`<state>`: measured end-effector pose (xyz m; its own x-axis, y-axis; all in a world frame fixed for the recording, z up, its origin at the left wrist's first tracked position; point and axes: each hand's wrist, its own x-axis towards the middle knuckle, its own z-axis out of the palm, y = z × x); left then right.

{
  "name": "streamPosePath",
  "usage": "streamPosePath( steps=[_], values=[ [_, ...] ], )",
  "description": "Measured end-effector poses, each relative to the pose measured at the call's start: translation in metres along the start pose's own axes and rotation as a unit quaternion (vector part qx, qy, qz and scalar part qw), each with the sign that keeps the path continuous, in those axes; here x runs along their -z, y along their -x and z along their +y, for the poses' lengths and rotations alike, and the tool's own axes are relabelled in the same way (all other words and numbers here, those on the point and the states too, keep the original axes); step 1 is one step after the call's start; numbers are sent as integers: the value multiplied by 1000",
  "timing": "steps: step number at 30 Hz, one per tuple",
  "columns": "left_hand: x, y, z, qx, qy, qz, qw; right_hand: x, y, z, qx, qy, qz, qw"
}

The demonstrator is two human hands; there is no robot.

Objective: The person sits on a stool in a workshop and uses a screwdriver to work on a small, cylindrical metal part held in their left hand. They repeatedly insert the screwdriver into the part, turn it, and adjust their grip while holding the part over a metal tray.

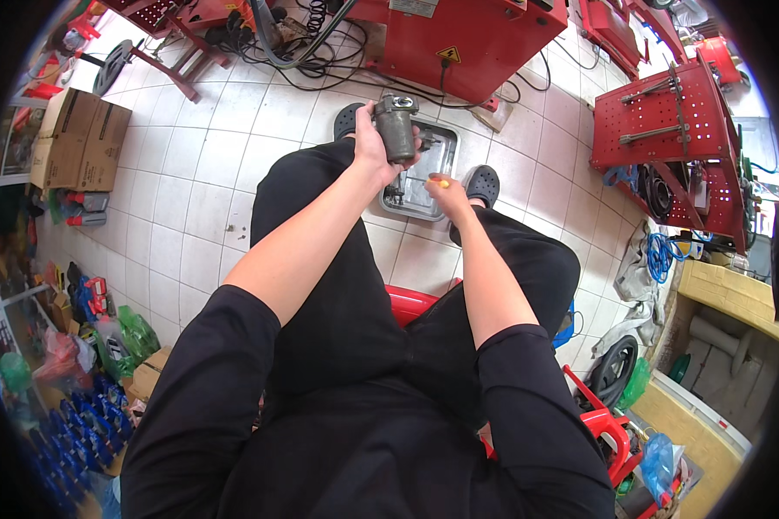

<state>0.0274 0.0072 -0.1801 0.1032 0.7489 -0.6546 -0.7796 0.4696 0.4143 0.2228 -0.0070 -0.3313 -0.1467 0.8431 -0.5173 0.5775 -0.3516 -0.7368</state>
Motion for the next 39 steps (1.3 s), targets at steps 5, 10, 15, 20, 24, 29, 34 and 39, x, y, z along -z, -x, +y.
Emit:
streamPosePath(
  steps=[5,10,15,20,24,29,34,39],
  values=[
    [0,1,1,2,1,3,1000,4,12,-15,21,61,-14,998],
    [1,-1,-1,3,1,3,1000,4,15,-20,14,89,-19,996],
    [1,-2,-2,5,-4,-2,1000,6,20,-27,14,87,8,996],
    [3,-1,-2,3,-2,-2,1000,10,33,-58,23,92,68,993],
    [1,-1,-2,5,-6,-10,1000,9,31,-53,43,53,59,996],
    [0,-2,-3,4,-8,-5,1000,-3,19,-29,26,75,12,997],
    [2,-3,-2,5,-2,-2,1000,-4,14,-25,-4,62,-40,997],
    [1,-3,-3,5,-4,-2,1000,-2,17,-28,-7,69,-52,996]
  ],
)
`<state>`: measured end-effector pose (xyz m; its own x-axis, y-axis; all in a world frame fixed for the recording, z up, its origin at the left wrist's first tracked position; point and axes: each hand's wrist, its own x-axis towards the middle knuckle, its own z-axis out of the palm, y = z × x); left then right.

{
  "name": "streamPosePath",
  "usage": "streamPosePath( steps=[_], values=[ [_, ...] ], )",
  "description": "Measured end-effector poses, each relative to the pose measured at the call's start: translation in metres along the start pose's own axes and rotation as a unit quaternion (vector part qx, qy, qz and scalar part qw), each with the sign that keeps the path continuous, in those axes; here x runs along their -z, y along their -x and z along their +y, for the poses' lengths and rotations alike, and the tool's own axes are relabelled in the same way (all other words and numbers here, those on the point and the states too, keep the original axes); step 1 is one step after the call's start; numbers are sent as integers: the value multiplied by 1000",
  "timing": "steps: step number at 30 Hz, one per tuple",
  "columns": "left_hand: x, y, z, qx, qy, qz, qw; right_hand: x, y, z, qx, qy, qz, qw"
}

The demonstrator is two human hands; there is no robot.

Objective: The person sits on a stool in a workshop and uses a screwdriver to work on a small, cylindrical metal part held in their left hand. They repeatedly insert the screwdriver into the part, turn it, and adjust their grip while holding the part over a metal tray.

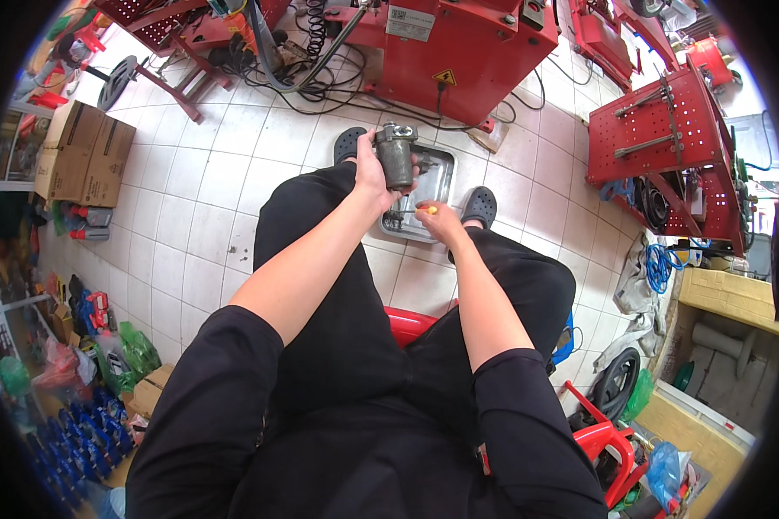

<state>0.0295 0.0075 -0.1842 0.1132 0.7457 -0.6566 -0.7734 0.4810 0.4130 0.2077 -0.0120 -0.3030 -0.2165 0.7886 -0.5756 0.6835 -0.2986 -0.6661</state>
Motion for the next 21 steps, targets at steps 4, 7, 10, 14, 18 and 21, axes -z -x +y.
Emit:
streamPosePath(
  steps=[4,7,10,14,18,21],
  values=[
    [0,1,1,0,-5,-3,1000,3,3,-4,-2,7,-12,1000],
    [1,1,1,-2,-10,-1,1000,4,5,-7,5,17,-14,1000],
    [0,2,1,-3,-11,0,1000,2,7,-9,6,17,-2,1000],
    [0,1,0,-1,-9,-10,1000,4,7,-8,22,22,40,999],
    [2,2,1,-8,-9,-9,1000,15,14,-21,42,36,122,991],
    [1,2,0,-5,-9,-12,1000,20,12,-18,16,10,201,979]
  ],
)
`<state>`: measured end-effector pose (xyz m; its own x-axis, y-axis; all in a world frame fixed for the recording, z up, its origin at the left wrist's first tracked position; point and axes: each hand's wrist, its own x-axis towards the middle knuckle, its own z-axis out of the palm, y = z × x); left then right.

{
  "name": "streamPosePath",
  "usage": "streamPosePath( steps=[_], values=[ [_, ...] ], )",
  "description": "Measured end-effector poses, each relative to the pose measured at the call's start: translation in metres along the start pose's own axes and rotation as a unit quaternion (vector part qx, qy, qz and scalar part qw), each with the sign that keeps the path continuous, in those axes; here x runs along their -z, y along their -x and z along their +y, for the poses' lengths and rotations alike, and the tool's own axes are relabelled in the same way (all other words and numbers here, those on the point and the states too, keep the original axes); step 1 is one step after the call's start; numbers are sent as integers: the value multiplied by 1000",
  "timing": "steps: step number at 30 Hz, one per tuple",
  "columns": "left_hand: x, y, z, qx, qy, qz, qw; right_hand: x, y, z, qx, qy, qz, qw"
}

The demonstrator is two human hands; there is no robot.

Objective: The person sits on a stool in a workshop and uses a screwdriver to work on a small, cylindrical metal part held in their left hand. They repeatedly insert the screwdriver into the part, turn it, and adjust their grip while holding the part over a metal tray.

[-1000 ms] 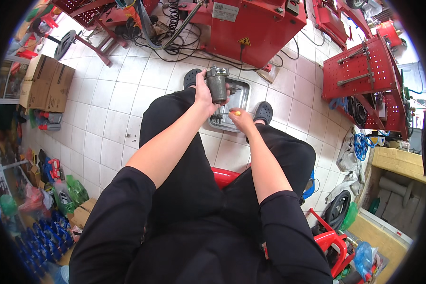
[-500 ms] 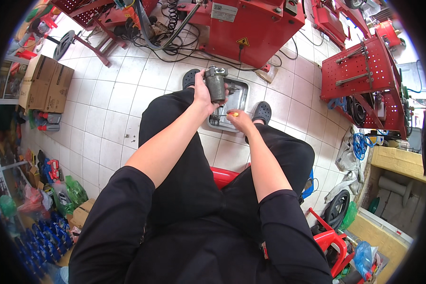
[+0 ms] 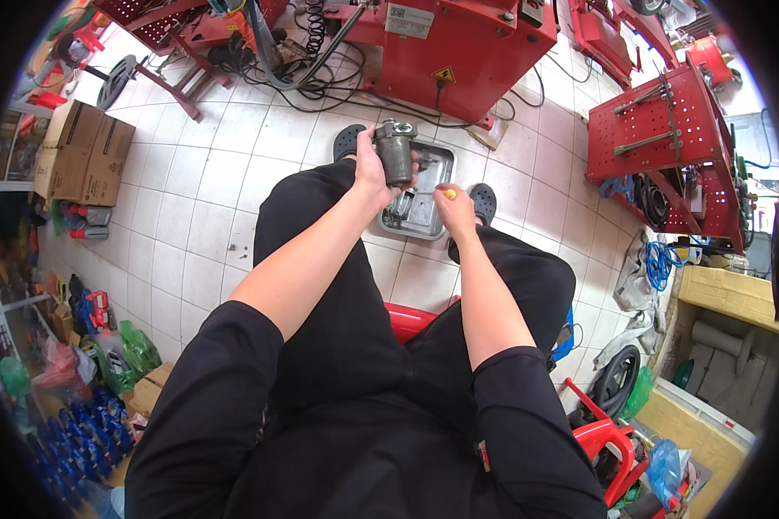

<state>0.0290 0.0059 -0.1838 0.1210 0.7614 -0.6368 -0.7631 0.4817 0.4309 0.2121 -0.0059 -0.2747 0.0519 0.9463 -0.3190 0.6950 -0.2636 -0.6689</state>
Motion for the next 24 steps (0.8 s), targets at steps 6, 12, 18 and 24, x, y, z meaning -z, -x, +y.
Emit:
streamPosePath(
  steps=[6,12,18,24],
  values=[
    [-2,1,0,6,-5,11,1000,-8,-4,20,-6,23,14,1000],
    [0,1,0,5,-1,16,1000,-22,-15,41,-39,-61,-127,989],
    [0,0,-1,9,0,15,1000,-24,-15,37,-14,-60,-133,989],
    [0,0,-1,11,2,15,1000,-19,-10,29,14,-36,-145,989]
  ],
)
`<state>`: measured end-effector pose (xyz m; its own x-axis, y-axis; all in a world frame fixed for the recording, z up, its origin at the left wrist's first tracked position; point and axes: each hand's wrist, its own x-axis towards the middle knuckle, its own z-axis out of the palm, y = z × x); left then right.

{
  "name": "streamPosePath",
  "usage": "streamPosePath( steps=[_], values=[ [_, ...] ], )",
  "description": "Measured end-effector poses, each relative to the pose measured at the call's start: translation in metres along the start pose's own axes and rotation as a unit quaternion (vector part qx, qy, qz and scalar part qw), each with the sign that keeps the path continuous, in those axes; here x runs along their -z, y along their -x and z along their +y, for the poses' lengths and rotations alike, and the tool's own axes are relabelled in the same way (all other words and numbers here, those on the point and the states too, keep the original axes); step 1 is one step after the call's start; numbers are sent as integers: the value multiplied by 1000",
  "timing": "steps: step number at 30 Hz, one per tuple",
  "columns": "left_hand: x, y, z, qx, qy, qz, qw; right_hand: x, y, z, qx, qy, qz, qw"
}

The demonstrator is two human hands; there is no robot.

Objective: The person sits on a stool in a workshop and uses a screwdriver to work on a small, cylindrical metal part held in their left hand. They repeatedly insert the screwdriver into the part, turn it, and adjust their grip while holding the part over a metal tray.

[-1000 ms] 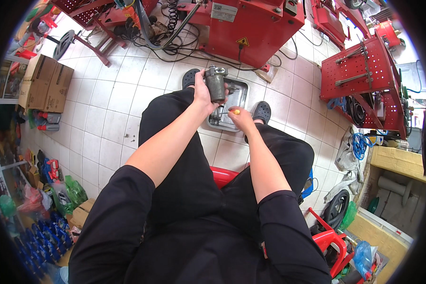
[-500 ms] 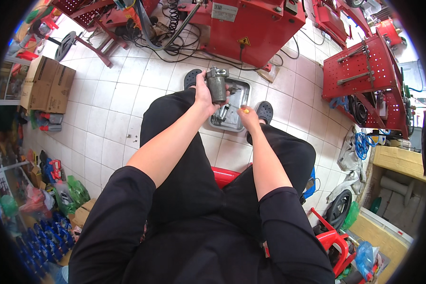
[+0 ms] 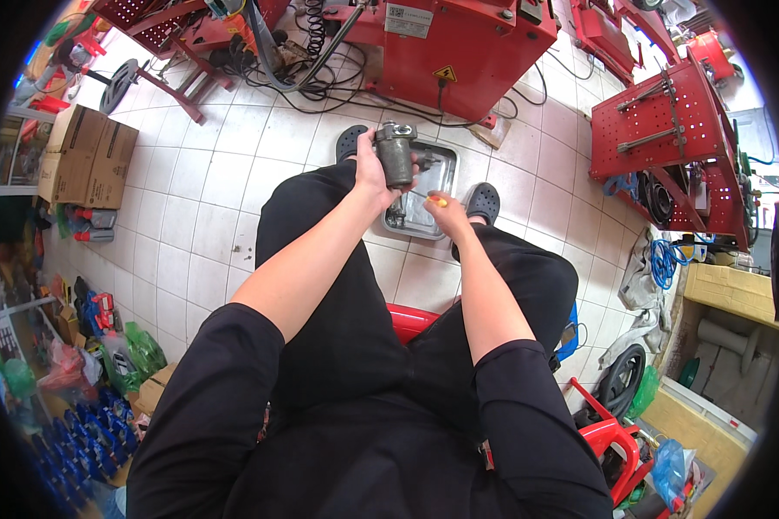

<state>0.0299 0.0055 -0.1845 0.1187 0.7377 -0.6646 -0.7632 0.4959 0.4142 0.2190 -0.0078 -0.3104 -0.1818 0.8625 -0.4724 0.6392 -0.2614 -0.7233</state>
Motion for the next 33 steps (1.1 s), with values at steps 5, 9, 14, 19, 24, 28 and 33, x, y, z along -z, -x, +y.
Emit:
streamPosePath(
  steps=[5,9,14,19,24,28,33],
  values=[
    [0,1,0,-7,-5,1,1000,-2,2,-2,10,22,10,1000],
    [1,0,0,-4,-10,-4,1000,-1,2,-2,-1,21,6,1000],
    [0,0,0,-5,-11,-3,1000,-4,-1,3,9,15,13,1000],
    [0,0,-1,-5,-12,-5,1000,-3,-1,2,2,12,14,1000],
    [1,0,0,-7,-11,-5,1000,1,3,-2,-6,-19,39,999],
    [1,0,0,-6,-12,-3,1000,7,2,1,-41,9,100,994],
    [0,1,0,-3,-12,3,1000,13,2,5,-52,14,112,992]
  ],
)
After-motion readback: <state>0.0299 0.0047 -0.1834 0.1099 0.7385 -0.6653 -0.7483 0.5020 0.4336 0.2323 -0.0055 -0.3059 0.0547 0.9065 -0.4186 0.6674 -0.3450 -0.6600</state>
